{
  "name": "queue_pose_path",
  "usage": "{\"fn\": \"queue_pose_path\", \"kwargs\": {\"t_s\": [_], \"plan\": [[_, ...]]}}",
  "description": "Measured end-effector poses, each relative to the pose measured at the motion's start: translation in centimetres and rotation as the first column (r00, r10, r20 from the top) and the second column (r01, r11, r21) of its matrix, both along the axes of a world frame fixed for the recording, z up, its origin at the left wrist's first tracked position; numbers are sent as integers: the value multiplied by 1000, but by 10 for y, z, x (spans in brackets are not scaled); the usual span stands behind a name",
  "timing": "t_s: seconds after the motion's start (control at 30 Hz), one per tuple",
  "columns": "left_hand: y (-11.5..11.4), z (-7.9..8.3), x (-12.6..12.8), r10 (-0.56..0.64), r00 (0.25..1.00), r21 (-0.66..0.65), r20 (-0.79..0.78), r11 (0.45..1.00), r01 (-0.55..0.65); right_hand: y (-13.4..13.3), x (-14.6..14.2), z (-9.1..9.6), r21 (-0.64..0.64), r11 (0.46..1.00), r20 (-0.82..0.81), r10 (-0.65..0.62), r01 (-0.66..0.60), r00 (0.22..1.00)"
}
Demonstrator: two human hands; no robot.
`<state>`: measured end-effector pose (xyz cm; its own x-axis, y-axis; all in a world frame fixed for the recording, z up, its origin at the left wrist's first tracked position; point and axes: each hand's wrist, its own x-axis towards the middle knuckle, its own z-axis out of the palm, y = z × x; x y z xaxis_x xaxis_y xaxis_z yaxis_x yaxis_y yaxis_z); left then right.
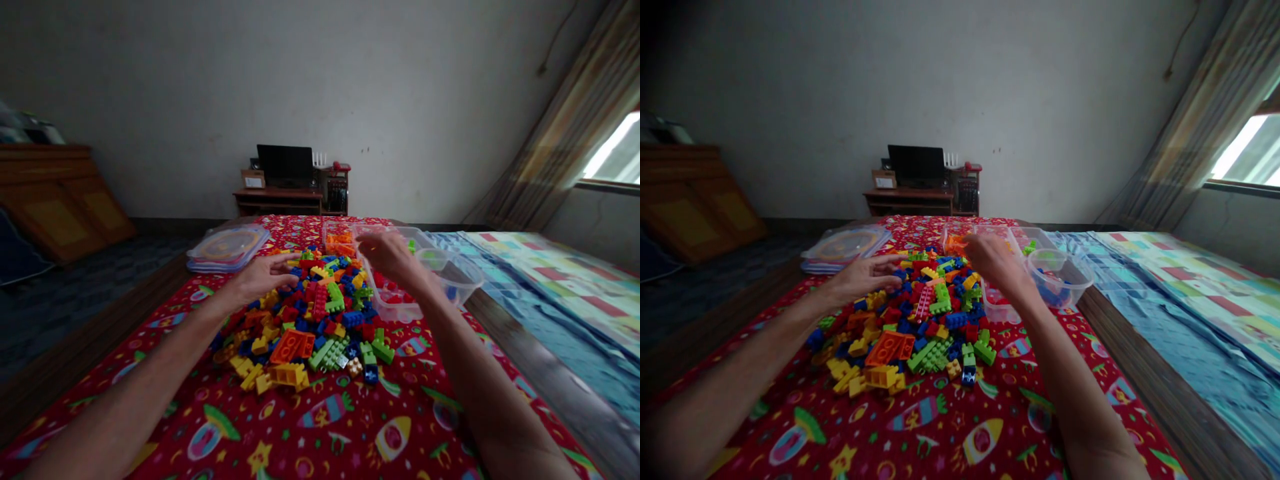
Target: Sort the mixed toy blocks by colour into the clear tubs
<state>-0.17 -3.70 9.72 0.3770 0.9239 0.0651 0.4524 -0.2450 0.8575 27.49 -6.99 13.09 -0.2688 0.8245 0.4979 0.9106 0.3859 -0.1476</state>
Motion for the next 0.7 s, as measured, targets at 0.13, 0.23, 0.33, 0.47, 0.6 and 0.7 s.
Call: {"fn": "queue_pose_path", "kwargs": {"t_s": [0.13, 0.23, 0.33, 0.47, 0.6, 0.7], "plan": [[-9, -1, 8, -52, 997, -38, 61, 998, 54, -11, -58, -20, -50, 945, -7, 322, -322, 947], [-17, 0, 13, -75, 993, -38, 90, 996, 78, -17, -72, -27, -94, 926, -3, 368, -366, 930], [-18, 2, 16, -118, 990, -25, 82, 992, 120, -18, -71, -26, -130, 950, 40, 291, -283, 956], [-6, 4, 3, -84, 995, 73, -44, 994, 87, -13, -53, -14, -60, 986, 33, 158, -156, 987], [16, -1, -27, 192, 937, 340, -291, 937, -86, -3, -8, 4, 29, 998, -48, -57, 58, 997], [33, -13, -46, 232, 865, 372, -445, 926, -56, 5, 44, 10, 69, 954, -123, -282, 292, 951]]}}
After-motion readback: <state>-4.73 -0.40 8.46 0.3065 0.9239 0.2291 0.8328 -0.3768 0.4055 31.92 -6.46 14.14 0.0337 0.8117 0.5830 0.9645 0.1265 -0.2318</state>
